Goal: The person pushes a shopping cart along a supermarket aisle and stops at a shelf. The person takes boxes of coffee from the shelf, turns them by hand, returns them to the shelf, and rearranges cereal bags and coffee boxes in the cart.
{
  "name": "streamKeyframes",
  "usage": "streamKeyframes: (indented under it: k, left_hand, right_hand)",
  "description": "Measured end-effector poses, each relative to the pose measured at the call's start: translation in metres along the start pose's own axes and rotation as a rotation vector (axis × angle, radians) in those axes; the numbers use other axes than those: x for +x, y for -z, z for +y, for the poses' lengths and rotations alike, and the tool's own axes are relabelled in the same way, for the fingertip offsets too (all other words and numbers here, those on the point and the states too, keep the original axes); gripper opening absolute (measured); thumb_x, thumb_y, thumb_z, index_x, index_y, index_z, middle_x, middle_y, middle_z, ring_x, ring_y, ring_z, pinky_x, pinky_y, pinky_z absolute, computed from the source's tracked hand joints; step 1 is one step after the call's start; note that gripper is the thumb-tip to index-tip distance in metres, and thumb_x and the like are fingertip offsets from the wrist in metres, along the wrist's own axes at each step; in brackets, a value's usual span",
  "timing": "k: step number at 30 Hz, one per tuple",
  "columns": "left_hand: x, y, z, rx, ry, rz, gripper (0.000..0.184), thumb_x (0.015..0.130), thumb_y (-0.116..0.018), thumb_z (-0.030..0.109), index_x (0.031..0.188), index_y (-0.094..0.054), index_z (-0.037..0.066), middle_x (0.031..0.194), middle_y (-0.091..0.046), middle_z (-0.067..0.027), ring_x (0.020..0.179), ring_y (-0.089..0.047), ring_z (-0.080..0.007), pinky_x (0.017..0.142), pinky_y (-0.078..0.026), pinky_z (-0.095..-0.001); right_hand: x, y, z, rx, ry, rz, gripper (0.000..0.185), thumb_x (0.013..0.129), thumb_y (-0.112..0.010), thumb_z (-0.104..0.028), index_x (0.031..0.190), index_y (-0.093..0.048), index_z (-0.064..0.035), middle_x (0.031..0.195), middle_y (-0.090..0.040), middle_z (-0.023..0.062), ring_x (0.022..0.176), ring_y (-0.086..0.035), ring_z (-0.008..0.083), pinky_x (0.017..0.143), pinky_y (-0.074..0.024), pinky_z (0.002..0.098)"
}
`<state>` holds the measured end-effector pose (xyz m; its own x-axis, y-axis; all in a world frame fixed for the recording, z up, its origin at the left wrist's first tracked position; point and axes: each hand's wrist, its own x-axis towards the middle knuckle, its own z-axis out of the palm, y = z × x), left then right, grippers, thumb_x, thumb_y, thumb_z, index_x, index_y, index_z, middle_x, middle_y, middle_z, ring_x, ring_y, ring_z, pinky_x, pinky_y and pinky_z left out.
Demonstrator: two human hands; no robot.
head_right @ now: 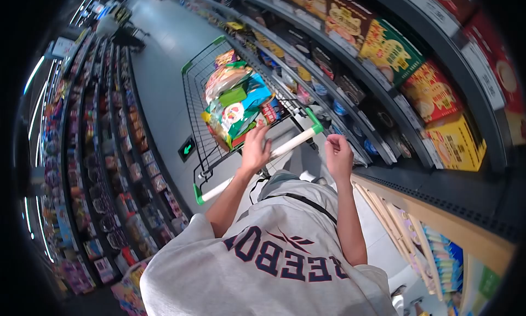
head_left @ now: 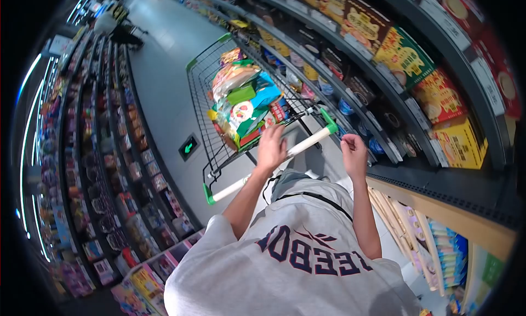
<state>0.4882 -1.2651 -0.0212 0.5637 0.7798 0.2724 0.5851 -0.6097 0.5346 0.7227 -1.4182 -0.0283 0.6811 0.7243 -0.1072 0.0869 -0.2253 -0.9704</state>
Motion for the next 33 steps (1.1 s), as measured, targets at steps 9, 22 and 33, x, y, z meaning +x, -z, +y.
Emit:
streamKeyframes:
  k: [9, 22, 33]
  left_hand:
    - [-0.048, 0.049, -0.003, -0.248, 0.222, 0.118, 0.033, 0.093, -0.064, 0.008, 0.125, -0.065, 0.0, 0.122, -0.067, -0.0182, 0.108, -0.065, -0.0374, 0.093, -0.054, -0.0409]
    - [-0.02, 0.049, -0.256, -0.439, 0.75, -0.224, 0.048, 0.093, -0.069, 0.02, 0.134, -0.059, -0.004, 0.11, -0.074, -0.017, 0.094, -0.072, -0.0243, 0.085, -0.055, -0.0346]
    - [0.016, -0.028, -0.342, -0.838, 1.37, -0.096, 0.079, 0.082, -0.083, 0.034, 0.142, -0.049, -0.006, 0.133, -0.063, -0.0202, 0.116, -0.064, -0.0282, 0.097, -0.051, -0.0366]
  right_hand:
    - [0.017, -0.104, -0.057, -0.346, 0.553, -0.144, 0.014, 0.091, -0.067, -0.008, 0.103, -0.066, -0.0018, 0.102, -0.069, 0.0161, 0.101, -0.064, 0.036, 0.088, -0.0498, 0.0433]
    - [0.016, -0.174, -0.052, -0.885, 0.211, -0.247, 0.023, 0.086, -0.069, -0.028, 0.101, -0.07, -0.0106, 0.097, -0.074, 0.0076, 0.096, -0.069, 0.031, 0.084, -0.0521, 0.0456]
    - [0.019, -0.19, -0.06, -0.981, 0.14, -0.188, 0.022, 0.083, -0.072, -0.026, 0.099, -0.07, -0.0106, 0.095, -0.074, 0.0081, 0.093, -0.069, 0.0324, 0.082, -0.0528, 0.0451]
